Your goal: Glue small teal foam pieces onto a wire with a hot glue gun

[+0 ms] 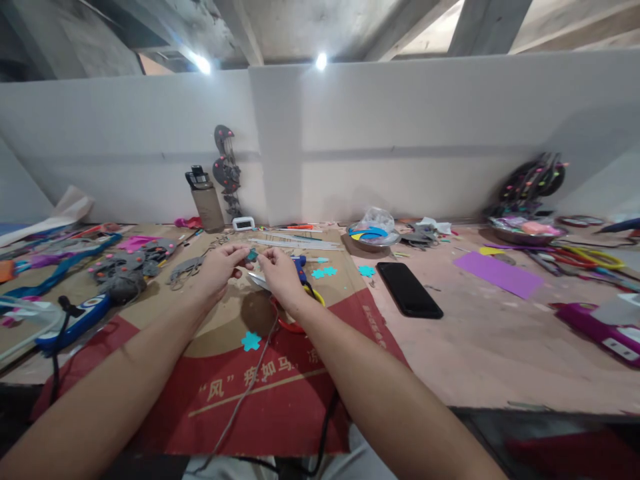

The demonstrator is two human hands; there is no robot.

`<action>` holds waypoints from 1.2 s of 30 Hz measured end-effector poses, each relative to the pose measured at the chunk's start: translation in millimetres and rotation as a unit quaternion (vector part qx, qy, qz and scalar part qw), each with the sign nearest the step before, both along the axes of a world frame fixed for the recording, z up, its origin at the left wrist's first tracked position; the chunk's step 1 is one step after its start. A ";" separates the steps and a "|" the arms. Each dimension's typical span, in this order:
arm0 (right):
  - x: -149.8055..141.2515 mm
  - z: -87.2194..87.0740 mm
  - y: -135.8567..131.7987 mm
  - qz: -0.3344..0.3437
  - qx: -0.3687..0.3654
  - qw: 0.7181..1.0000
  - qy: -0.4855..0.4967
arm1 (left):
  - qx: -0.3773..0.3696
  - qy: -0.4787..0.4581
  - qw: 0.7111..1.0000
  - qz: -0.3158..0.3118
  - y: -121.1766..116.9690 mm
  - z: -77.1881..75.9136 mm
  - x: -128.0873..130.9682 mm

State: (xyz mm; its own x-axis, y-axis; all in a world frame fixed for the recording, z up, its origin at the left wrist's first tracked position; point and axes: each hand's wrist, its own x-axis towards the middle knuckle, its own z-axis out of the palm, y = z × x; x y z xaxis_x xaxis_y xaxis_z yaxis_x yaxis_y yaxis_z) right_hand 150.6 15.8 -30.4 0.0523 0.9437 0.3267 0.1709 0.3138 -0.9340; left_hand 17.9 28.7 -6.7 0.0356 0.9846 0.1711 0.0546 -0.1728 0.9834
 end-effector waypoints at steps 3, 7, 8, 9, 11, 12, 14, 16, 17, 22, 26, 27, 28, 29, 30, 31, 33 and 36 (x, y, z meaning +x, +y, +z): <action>0.9 -2.1 0.7 0.020 0.023 0.999 -0.010 | -0.001 -0.002 1.000 0.018 3.2 -2.1 -2.2; 2.2 -1.3 -0.5 0.031 0.028 0.998 -0.050 | -0.025 -0.041 0.999 0.025 6.4 -1.7 -6.1; 2.5 -0.6 -0.8 0.031 0.025 0.997 -0.059 | -0.029 -0.051 0.998 0.026 7.3 -1.3 -7.6; 2.9 0.4 -1.0 0.031 0.024 0.997 -0.067 | -0.032 -0.058 0.997 0.024 8.4 -0.9 -9.2; 4.0 2.5 -1.3 0.025 0.021 0.996 -0.079 | -0.034 -0.064 0.997 0.021 10.7 -0.3 -12.6; 4.5 3.5 -1.5 0.021 0.020 0.996 -0.083 | -0.036 -0.067 0.997 0.024 11.8 -0.2 -14.0; 5.5 4.5 -2.0 0.015 0.023 0.995 -0.095 | -0.039 -0.067 0.997 0.029 13.5 0.1 -15.9; 5.9 3.5 -2.5 0.017 0.027 0.992 -0.124 | -0.035 -0.053 0.997 0.033 14.2 0.4 -16.5; 5.9 2.2 -2.6 0.024 0.027 0.989 -0.145 | -0.031 -0.044 0.998 0.035 14.3 0.7 -16.8; 4.8 -8.2 -0.1 0.103 0.030 0.964 -0.242 | -0.018 -0.043 0.998 0.053 18.1 1.8 -22.9; 4.1 -12.2 2.2 0.133 0.049 0.949 -0.280 | -0.025 -0.073 0.994 0.071 25.9 1.9 -33.3; 3.9 -12.5 2.3 0.132 0.052 0.947 -0.288 | -0.030 -0.077 0.994 0.074 27.7 1.7 -35.6; 3.7 -12.9 2.3 0.130 0.053 0.945 -0.297 | -0.037 -0.081 0.993 0.077 29.3 1.4 -37.5; 3.4 -13.4 2.0 0.128 0.055 0.942 -0.305 | -0.043 -0.087 0.992 0.079 30.6 1.1 -38.9; 3.1 -13.9 1.6 0.125 0.059 0.940 -0.312 | -0.048 -0.091 0.991 0.081 31.5 0.6 -40.0; 2.7 -14.6 1.0 0.124 0.064 0.938 -0.319 | -0.051 -0.096 0.991 0.082 32.1 0.1 -40.7; 1.7 -16.1 -0.5 0.123 0.070 0.934 -0.329 | -0.056 -0.101 0.990 0.076 32.2 -0.8 -41.3; -0.3 -17.9 -3.4 0.104 0.062 0.941 -0.316 | -0.054 -0.093 0.992 0.059 29.8 -0.6 -40.6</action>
